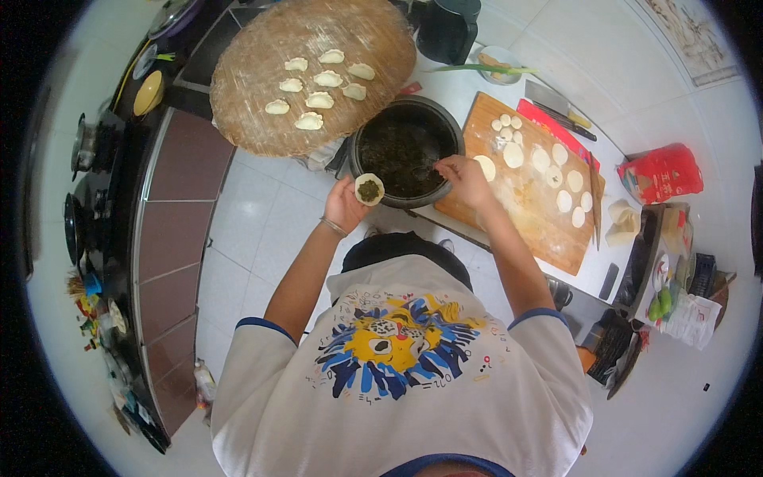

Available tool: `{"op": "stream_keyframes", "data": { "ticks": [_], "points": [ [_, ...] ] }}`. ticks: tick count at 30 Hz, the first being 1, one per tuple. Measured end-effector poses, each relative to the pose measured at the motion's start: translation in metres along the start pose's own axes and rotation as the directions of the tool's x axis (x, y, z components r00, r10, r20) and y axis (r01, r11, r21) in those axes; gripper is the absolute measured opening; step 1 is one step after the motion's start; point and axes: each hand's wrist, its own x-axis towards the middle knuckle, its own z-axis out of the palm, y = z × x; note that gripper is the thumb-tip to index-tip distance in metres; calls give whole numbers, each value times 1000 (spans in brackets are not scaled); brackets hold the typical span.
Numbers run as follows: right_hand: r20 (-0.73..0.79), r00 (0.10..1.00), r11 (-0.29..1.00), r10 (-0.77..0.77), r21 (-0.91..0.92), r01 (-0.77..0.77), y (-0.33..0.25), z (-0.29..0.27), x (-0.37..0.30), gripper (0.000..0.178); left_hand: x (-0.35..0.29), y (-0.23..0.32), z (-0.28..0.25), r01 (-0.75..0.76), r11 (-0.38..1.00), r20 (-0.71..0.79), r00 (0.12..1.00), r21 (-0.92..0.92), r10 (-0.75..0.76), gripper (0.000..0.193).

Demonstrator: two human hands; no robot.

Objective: The person scoops cooked dumplings from a pot of boiling water into a metal bowl using a strainer. They then move to a wooden board to assemble more dumplings, placing a green filling onto round dough wrappers and folding them by hand.

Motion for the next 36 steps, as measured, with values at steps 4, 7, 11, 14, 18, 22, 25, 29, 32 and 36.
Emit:
{"op": "stream_keyframes", "data": {
  "ticks": [4, 7, 11, 14, 18, 22, 25, 29, 32, 36],
  "points": [
    [205, 977, 990, -59, -110, 83, -16, 2, -10, 16, 1, -1, -1, -2, 1000, 4, 1000, 0, 2, 51],
    [176, 979, 984, -107, -126, 130, -20, 3, -10, 15, 0, -2, -1, -11, 1000, -1, 1000, 13, 11, 51],
    [45, 970, 945, 241, 218, -245, -10, 0, -2, 15, -1, -3, 3, -16, 1000, 3, 1000, 5, 16, 50],
    [-6, 950, 891, 312, 350, -290, -1, -4, 0, 15, -1, -2, 3, -6, 1000, -9, 1000, -3, 6, 50],
    [3, 978, 967, 206, 155, -204, -7, -5, -3, 16, -1, -3, 4, -1, 1000, -23, 1000, -5, 1, 50],
    [53, 998, 995, -37, -95, 42, -18, 13, -9, 18, 4, -6, -8, -17, 999, -7, 1000, 45, 17, 59],
    [118, 989, 985, -90, -134, 106, -25, 24, -13, 18, 0, -4, 1, -2, 1000, -9, 1000, -1, 1, 50],
    [67, 997, 998, -30, -56, 34, -28, 21, -11, 16, -2, -4, 2, -5, 1000, -18, 1000, -2, 5, 49],
    [51, 971, 943, 236, 229, -241, -14, 19, -4, 15, -1, -5, 2, -17, 1000, -19, 1000, -4, 17, 49],
    [19, 933, 810, 359, 490, -322, 1, 11, 0, 19, -1, -5, 1, -16, 1000, -7, 1000, 0, 16, 49]
  ]
}}
